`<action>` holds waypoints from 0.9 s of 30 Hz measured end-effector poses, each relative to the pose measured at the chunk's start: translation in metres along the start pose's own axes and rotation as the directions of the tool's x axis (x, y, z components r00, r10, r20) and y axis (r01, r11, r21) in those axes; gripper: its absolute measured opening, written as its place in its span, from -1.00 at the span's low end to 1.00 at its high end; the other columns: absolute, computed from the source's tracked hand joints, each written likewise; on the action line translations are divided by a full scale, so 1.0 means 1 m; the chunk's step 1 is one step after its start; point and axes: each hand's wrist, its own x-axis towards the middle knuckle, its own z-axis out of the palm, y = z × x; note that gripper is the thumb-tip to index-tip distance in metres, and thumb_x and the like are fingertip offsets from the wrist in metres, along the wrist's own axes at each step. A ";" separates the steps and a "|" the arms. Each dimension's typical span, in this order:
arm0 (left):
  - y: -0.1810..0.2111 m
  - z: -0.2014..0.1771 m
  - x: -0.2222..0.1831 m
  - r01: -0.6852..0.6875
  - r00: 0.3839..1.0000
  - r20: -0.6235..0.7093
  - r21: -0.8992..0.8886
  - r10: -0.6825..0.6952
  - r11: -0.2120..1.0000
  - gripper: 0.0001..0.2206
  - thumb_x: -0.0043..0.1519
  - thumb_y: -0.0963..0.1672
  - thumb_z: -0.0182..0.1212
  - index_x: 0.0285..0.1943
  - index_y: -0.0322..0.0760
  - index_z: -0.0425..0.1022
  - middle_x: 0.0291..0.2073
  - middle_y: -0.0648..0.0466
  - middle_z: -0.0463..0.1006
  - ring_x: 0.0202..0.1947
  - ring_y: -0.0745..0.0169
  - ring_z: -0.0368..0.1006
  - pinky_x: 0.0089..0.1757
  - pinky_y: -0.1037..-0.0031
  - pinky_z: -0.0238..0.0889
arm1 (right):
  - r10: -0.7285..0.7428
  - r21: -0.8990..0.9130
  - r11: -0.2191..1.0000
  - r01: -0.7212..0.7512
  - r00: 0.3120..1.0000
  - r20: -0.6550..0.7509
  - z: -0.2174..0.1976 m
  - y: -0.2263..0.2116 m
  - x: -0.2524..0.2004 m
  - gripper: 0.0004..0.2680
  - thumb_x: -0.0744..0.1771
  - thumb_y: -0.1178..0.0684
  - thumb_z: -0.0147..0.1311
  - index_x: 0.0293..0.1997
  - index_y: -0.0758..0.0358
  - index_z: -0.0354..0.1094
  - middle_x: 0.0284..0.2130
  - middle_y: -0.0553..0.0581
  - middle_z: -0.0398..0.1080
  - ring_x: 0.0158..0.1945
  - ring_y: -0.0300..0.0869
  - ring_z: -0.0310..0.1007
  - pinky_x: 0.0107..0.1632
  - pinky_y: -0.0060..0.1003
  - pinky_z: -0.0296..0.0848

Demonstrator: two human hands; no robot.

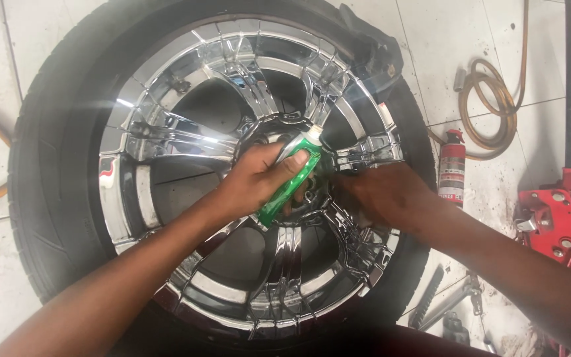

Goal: Polishing a chrome wheel rim using a cloth and metal polish.

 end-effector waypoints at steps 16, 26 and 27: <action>0.009 -0.001 -0.002 0.094 0.994 -0.049 -0.015 -0.095 0.995 -0.62 0.38 0.06 -0.01 -0.14 -0.33 0.50 -0.51 0.08 0.55 -0.61 0.37 0.51 -0.54 0.53 0.40 | 0.194 -0.141 0.974 -0.175 0.971 0.139 -0.010 -0.020 0.017 -0.47 0.39 -0.04 -0.12 0.58 -0.14 -0.27 -0.46 0.26 0.51 -0.37 0.09 0.57 -0.31 0.00 0.49; 0.012 0.000 -0.004 0.052 0.998 -0.049 0.044 -0.049 0.998 -0.59 0.40 0.07 -0.03 -0.13 -0.35 0.49 -0.53 0.09 0.54 -0.61 0.38 0.50 -0.55 0.54 0.37 | 0.136 -0.076 0.988 -0.133 0.990 0.036 -0.008 -0.020 0.026 -0.48 0.37 0.05 -0.11 0.56 -0.10 -0.17 -0.39 0.28 0.51 -0.32 0.08 0.58 -0.25 -0.02 0.52; 0.011 -0.001 -0.005 0.024 0.999 -0.042 0.034 -0.023 0.999 -0.59 0.42 0.07 -0.03 -0.13 -0.37 0.49 -0.52 0.08 0.53 -0.60 0.38 0.49 -0.54 0.54 0.35 | 0.152 -0.084 0.986 -0.146 0.986 0.072 -0.012 -0.024 0.024 -0.49 0.38 0.04 -0.12 0.57 -0.13 -0.20 -0.38 0.28 0.51 -0.32 0.07 0.59 -0.26 -0.03 0.53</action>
